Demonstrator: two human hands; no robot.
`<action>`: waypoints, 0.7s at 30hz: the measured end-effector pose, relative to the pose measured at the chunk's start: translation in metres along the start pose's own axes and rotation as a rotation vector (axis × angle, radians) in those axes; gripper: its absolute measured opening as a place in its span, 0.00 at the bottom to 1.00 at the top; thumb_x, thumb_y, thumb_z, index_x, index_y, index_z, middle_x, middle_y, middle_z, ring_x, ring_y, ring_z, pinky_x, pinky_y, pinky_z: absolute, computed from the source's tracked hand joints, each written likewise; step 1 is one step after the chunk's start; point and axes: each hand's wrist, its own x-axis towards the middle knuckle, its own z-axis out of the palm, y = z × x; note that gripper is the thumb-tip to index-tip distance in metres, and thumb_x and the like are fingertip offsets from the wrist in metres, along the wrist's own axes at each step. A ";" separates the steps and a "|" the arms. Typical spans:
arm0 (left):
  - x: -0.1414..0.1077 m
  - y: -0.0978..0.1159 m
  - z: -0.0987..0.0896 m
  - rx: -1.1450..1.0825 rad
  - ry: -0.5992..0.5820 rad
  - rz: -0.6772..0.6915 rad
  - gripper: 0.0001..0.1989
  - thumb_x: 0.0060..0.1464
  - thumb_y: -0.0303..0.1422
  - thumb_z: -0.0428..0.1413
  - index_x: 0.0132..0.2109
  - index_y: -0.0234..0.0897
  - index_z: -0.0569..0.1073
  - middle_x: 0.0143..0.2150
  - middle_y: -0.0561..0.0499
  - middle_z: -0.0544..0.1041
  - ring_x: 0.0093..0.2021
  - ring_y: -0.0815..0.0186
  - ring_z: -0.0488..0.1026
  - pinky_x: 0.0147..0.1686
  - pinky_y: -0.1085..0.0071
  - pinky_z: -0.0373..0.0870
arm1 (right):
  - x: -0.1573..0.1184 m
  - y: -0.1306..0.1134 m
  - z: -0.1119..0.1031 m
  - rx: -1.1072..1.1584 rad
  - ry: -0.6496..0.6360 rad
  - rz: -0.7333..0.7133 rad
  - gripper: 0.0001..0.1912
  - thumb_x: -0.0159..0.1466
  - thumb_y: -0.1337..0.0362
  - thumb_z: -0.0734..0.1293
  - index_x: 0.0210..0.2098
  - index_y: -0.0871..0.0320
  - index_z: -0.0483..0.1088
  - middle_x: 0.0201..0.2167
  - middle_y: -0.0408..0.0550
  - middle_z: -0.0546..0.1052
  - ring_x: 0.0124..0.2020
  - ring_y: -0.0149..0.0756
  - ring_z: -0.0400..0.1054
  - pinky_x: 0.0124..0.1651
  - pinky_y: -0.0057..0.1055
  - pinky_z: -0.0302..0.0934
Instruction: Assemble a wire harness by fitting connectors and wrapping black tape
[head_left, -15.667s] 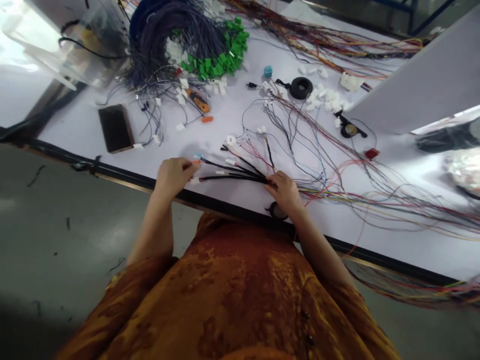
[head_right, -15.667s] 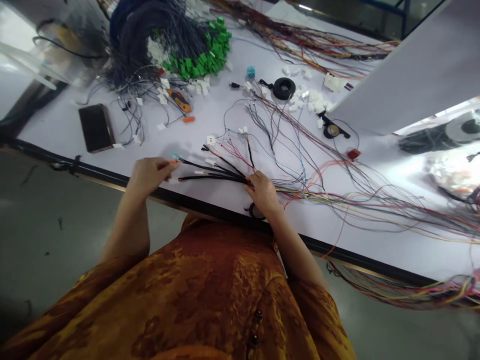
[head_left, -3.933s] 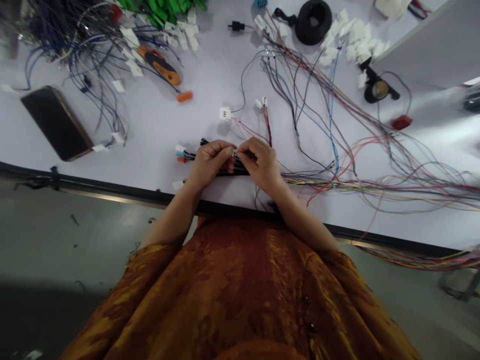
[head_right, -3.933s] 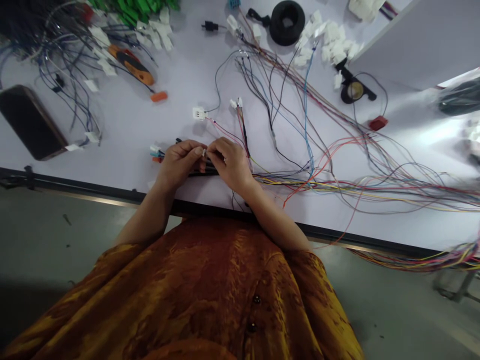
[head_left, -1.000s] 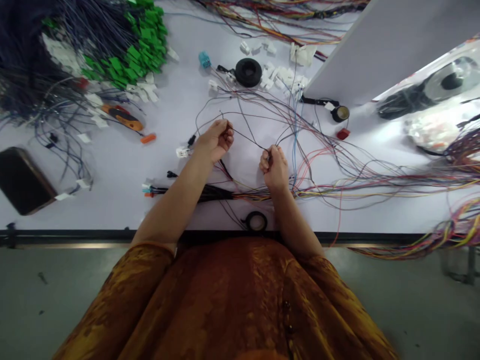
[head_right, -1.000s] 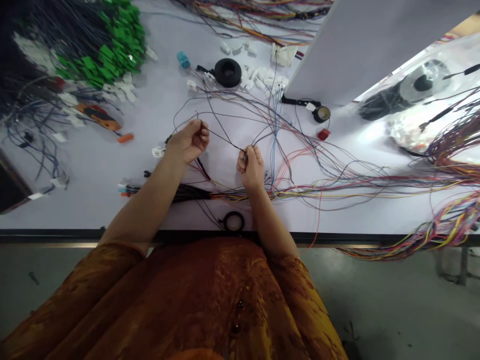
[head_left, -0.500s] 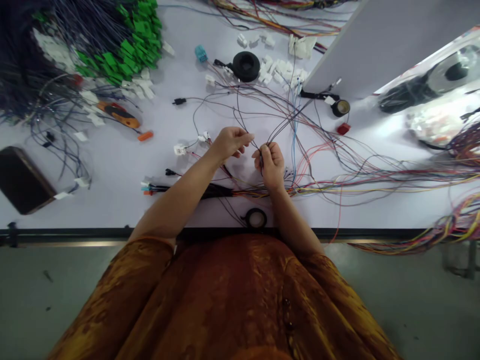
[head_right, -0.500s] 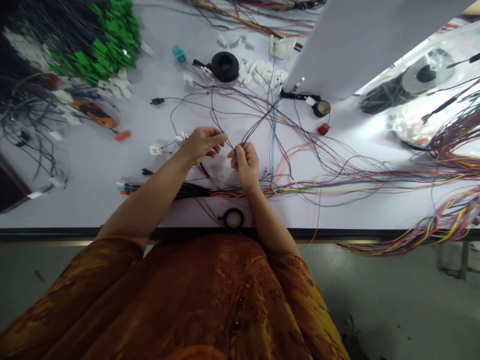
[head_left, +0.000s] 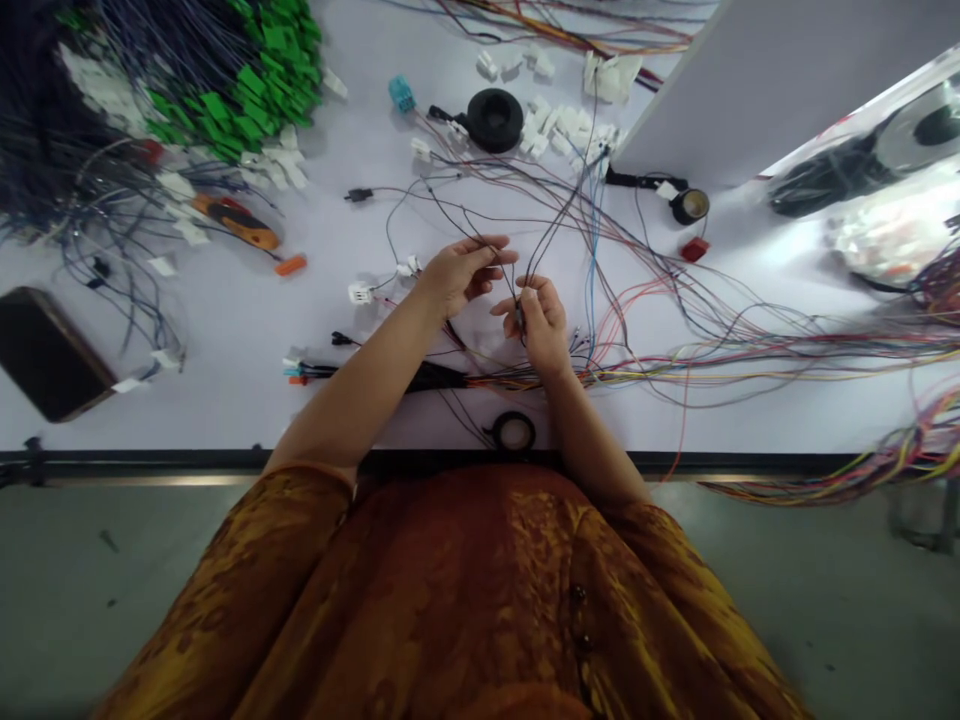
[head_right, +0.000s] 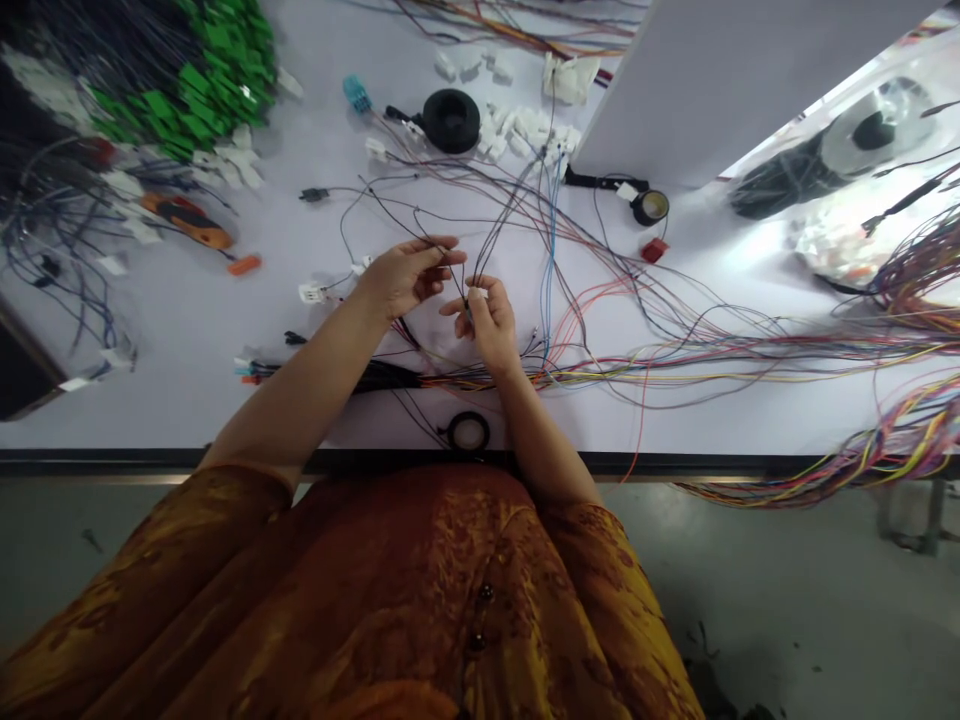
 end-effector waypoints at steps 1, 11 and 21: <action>-0.003 0.003 0.002 0.000 -0.013 0.013 0.10 0.58 0.25 0.56 0.46 0.35 0.76 0.40 0.50 0.82 0.30 0.74 0.76 0.28 0.79 0.67 | 0.001 0.001 -0.001 -0.001 -0.022 0.006 0.20 0.64 0.43 0.68 0.44 0.51 0.65 0.24 0.37 0.74 0.18 0.25 0.60 0.20 0.25 0.49; -0.020 0.012 0.005 0.004 0.055 0.081 0.09 0.63 0.25 0.53 0.50 0.34 0.70 0.31 0.56 0.76 0.28 0.76 0.74 0.28 0.81 0.63 | 0.012 0.000 -0.011 0.237 0.089 0.118 0.17 0.62 0.50 0.72 0.32 0.53 0.62 0.30 0.37 0.68 0.22 0.22 0.57 0.21 0.23 0.51; -0.013 0.012 -0.017 -0.145 0.121 0.063 0.08 0.65 0.25 0.53 0.39 0.38 0.75 0.32 0.55 0.81 0.28 0.75 0.69 0.25 0.75 0.63 | 0.014 -0.003 -0.014 0.273 0.083 0.166 0.05 0.64 0.60 0.68 0.36 0.53 0.68 0.32 0.39 0.69 0.24 0.24 0.57 0.23 0.24 0.53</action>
